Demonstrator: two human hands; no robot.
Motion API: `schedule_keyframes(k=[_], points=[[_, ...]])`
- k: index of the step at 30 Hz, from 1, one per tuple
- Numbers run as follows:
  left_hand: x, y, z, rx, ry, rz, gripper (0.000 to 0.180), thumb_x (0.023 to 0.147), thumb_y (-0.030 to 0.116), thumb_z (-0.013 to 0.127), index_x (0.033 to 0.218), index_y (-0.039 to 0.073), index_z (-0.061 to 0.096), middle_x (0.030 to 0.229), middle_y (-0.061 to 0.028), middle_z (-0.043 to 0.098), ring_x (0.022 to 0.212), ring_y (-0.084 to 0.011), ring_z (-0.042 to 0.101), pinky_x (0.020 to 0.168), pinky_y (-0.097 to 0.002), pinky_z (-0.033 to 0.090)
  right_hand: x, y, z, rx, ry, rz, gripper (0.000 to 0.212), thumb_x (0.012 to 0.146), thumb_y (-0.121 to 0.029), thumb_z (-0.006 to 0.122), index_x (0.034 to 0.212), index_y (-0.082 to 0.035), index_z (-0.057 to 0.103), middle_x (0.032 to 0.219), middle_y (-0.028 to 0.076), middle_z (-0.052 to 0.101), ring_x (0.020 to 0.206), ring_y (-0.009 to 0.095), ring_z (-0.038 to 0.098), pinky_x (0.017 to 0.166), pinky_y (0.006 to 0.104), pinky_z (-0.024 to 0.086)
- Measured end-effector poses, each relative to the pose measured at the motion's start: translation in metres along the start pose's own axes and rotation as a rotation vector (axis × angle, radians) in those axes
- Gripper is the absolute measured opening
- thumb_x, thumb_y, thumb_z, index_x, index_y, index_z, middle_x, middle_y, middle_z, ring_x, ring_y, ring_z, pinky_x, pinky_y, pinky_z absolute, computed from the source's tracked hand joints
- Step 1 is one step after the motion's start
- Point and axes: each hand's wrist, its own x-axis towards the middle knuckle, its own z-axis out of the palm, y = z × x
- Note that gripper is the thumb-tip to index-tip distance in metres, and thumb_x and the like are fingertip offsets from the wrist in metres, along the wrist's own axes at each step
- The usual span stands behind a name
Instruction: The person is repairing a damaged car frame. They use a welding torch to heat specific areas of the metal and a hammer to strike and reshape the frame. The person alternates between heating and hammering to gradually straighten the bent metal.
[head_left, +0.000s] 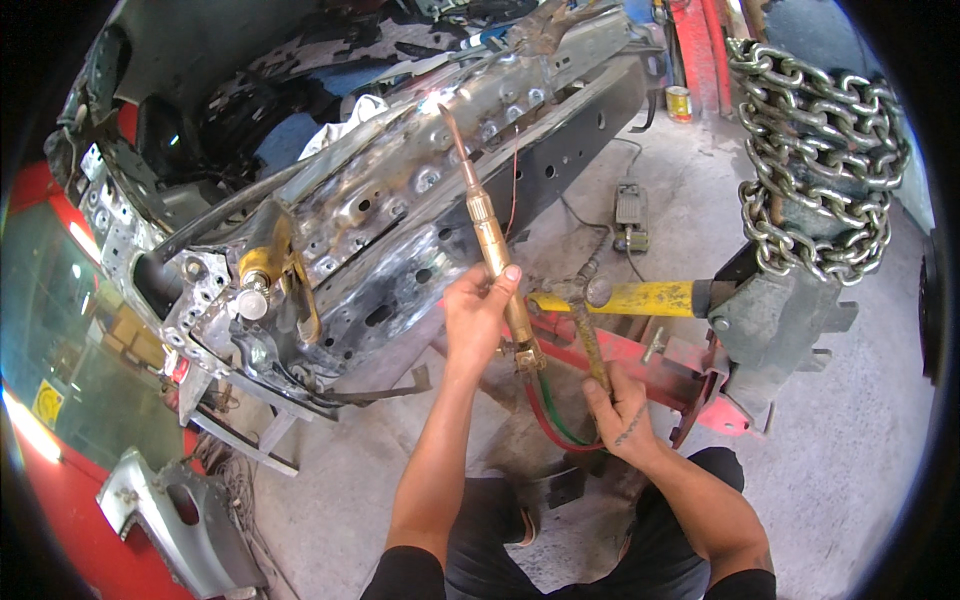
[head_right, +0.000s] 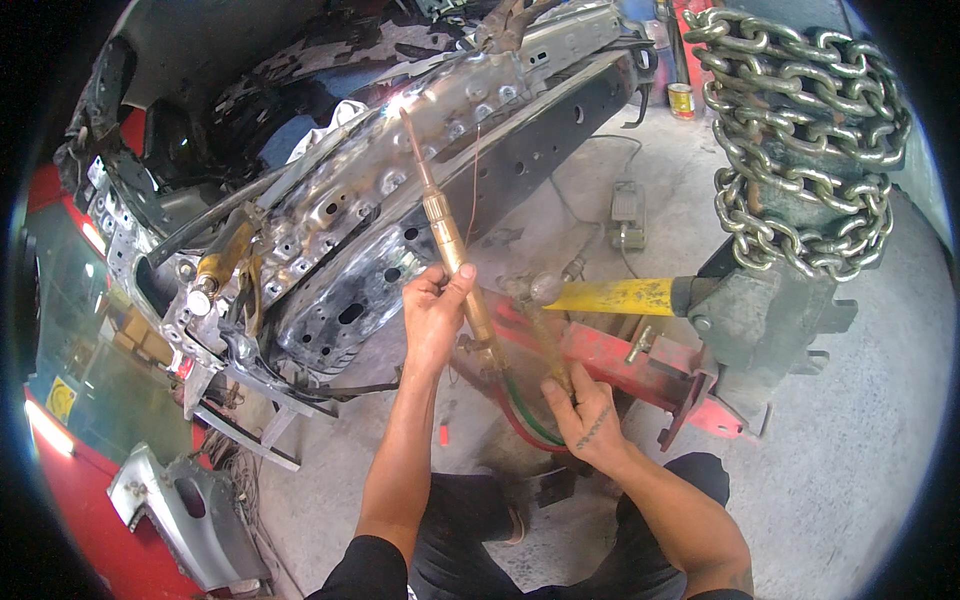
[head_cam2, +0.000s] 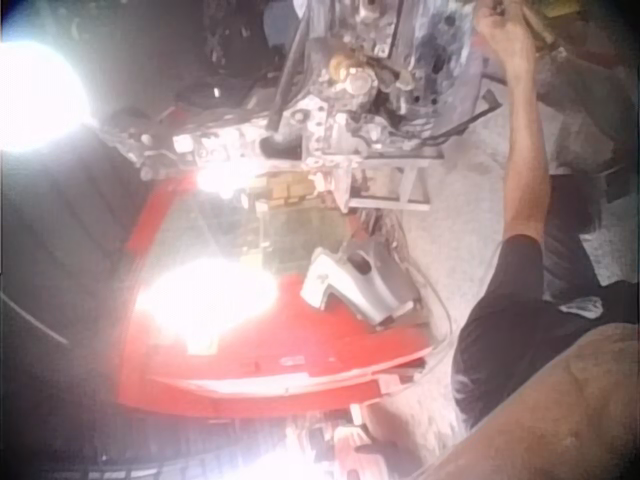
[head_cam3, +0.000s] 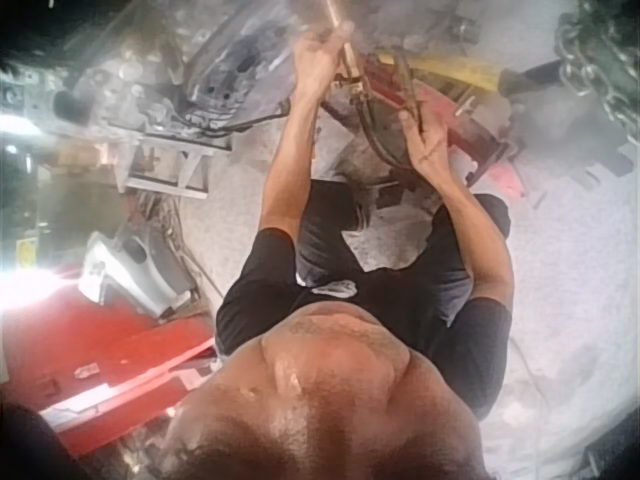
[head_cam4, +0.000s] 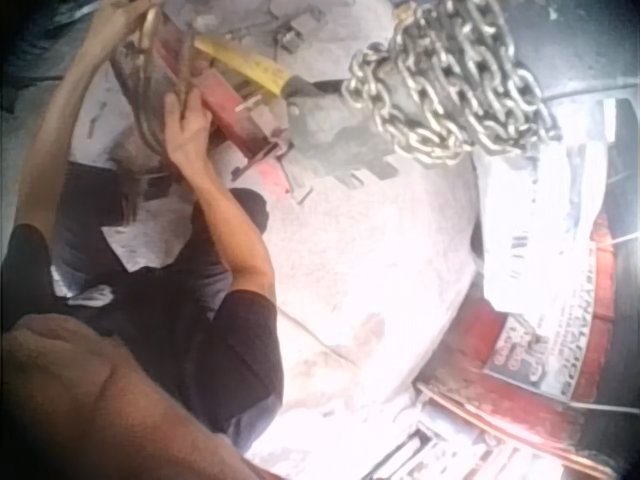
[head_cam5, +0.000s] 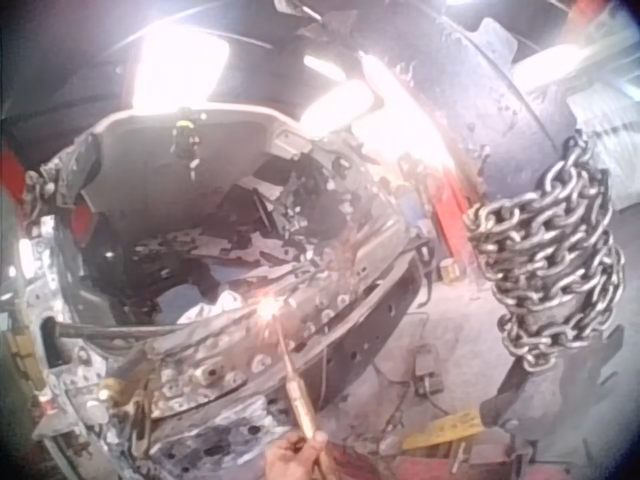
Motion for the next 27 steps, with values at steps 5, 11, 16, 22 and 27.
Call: schedule_keyframes(k=[5,11,16,22,27], points=[[0.006,-0.002,0.004,0.007,-0.005,0.014,0.035,0.096,0.030,0.073,0.094,-0.004,0.069,0.070,-0.0033,0.064,0.059,-0.0079,0.055,0.052,-0.0269,0.042,0.000,0.001,0.002,0.017,0.001,-0.006,0.031,0.102,-0.027,0.060,0.105,0.003,0.060,0.072,0.021,0.060,0.062,0.035,0.063,0.060,0.0405,0.047],[0.009,0.006,0.011,-0.010,-0.023,-0.043,0.034,0.095,0.030,0.073,0.093,-0.004,0.070,0.068,-0.0033,0.062,0.058,-0.0079,0.053,0.051,-0.0274,0.041,-0.002,0.003,0.001,0.005,0.003,0.005,0.030,0.102,-0.026,0.060,0.104,0.003,0.060,0.071,0.020,0.060,0.060,0.034,0.063,0.058,0.0395,0.047],[0.019,-0.007,0.014,-0.004,0.005,0.026,0.034,0.095,0.030,0.073,0.091,-0.004,0.070,0.069,-0.0026,0.062,0.061,-0.0087,0.053,0.055,-0.0287,0.041,-0.002,-0.001,0.000,-0.011,-0.013,0.035,0.030,0.102,-0.027,0.060,0.104,0.004,0.059,0.072,0.022,0.060,0.061,0.035,0.064,0.059,0.0406,0.047],[0.024,-0.009,0.019,-0.025,-0.007,0.030,0.033,0.095,0.029,0.073,0.089,-0.003,0.069,0.070,-0.0019,0.062,0.062,-0.0085,0.052,0.056,-0.0285,0.041,-0.003,0.002,-0.001,-0.044,0.002,0.006,0.033,0.103,-0.029,0.059,0.104,0.004,0.059,0.074,0.023,0.061,0.064,0.039,0.064,0.061,0.0414,0.048],[0.025,-0.006,0.020,-0.038,-0.011,0.023,0.033,0.095,0.029,0.073,0.085,-0.002,0.068,0.068,-0.0009,0.061,0.061,-0.0078,0.052,0.055,-0.0281,0.041,-0.003,0.002,-0.003,-0.034,0.002,0.030,0.033,0.103,-0.029,0.059,0.103,0.004,0.059,0.075,0.023,0.061,0.067,0.041,0.064,0.063,0.0424,0.049]])
